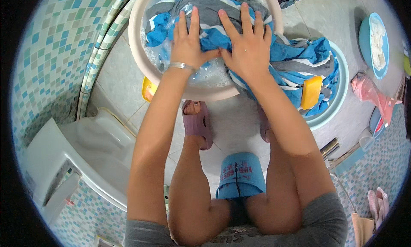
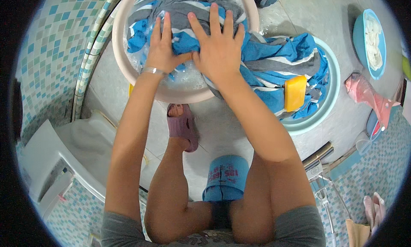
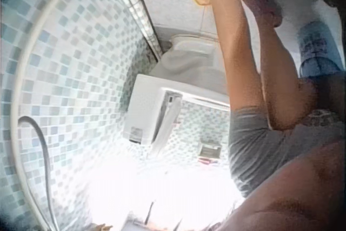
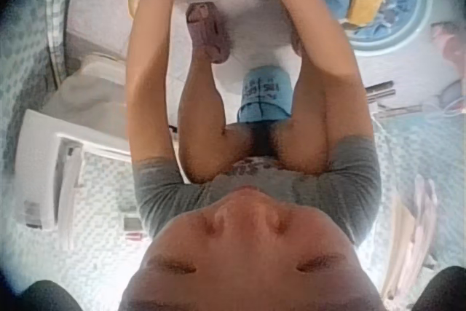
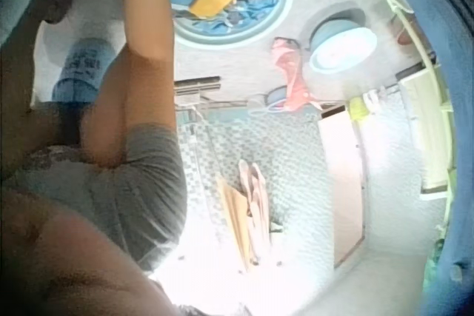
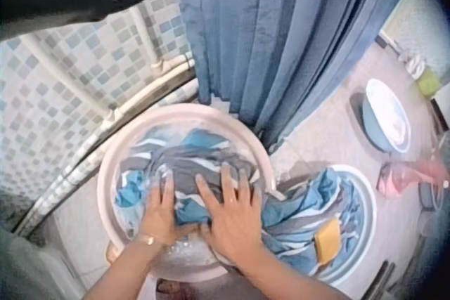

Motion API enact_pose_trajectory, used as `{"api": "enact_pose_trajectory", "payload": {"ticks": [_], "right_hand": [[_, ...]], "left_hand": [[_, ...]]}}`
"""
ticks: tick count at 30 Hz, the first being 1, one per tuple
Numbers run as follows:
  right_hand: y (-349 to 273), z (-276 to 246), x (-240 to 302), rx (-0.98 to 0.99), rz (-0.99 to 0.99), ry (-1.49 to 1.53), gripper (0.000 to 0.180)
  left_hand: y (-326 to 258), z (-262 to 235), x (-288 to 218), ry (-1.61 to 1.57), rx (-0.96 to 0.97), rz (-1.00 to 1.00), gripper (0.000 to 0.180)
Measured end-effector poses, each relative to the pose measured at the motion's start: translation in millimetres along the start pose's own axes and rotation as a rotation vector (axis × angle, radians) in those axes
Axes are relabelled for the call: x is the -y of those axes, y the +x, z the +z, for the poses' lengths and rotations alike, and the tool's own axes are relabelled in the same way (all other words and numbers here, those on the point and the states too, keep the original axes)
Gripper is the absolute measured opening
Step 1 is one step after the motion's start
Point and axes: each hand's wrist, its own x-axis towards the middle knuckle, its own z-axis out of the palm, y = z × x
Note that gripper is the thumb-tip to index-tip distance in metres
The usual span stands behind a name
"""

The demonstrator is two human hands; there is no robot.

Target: The person hand-washes a pile of blue and grey striped fabric in a white basin filled with soapy water. They scrub the fabric with their hands and use a yellow bar of soap to clean specific areas, repeatedly submerging and wringing the material.

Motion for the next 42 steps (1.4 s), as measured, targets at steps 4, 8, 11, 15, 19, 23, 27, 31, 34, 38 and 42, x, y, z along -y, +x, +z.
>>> {"api": "enact_pose_trajectory", "payload": {"ticks": [4,8,11,15,19,23,27,31,34,38,42], "right_hand": [[14,36,-15,0.036,-0.012,-0.084,0.067],[31,47,-29,0.122,0.008,-0.022,0.051],[40,32,-51,0.258,0.561,1.092,0.041],[39,18,-74,0.074,1.047,1.734,0.046],[43,-46,-34,0.289,1.233,1.953,0.052],[27,-99,13,0.268,1.074,1.783,0.044],[-7,-177,81,0.318,1.065,1.619,0.045],[1,-204,37,-0.057,1.127,1.304,0.045],[-10,-207,47,0.093,0.943,1.292,0.044],[1,-236,23,0.186,0.701,1.504,0.048],[11,-179,-8,0.225,0.315,1.057,0.055]], "left_hand": [[26,16,-17,0.211,0.097,-0.273,0.117],[33,23,-9,0.161,0.014,-0.240,0.094],[15,12,22,-0.013,-0.132,-0.165,0.069],[21,-18,-20,-0.657,-0.134,-0.550,0.058],[-22,-31,-110,-0.696,-0.083,-0.230,0.054],[-8,-70,-140,-0.893,-0.261,-0.514,0.041],[-28,-139,-161,-1.148,-0.345,-0.835,0.036],[-52,-116,-212,-0.779,-0.227,-0.443,0.043],[-55,-107,-179,-0.597,-0.455,-0.313,0.032],[-36,-128,-26,-0.408,-0.447,-0.642,0.041],[-41,-141,-5,-0.004,-0.231,-0.641,0.054]]}}
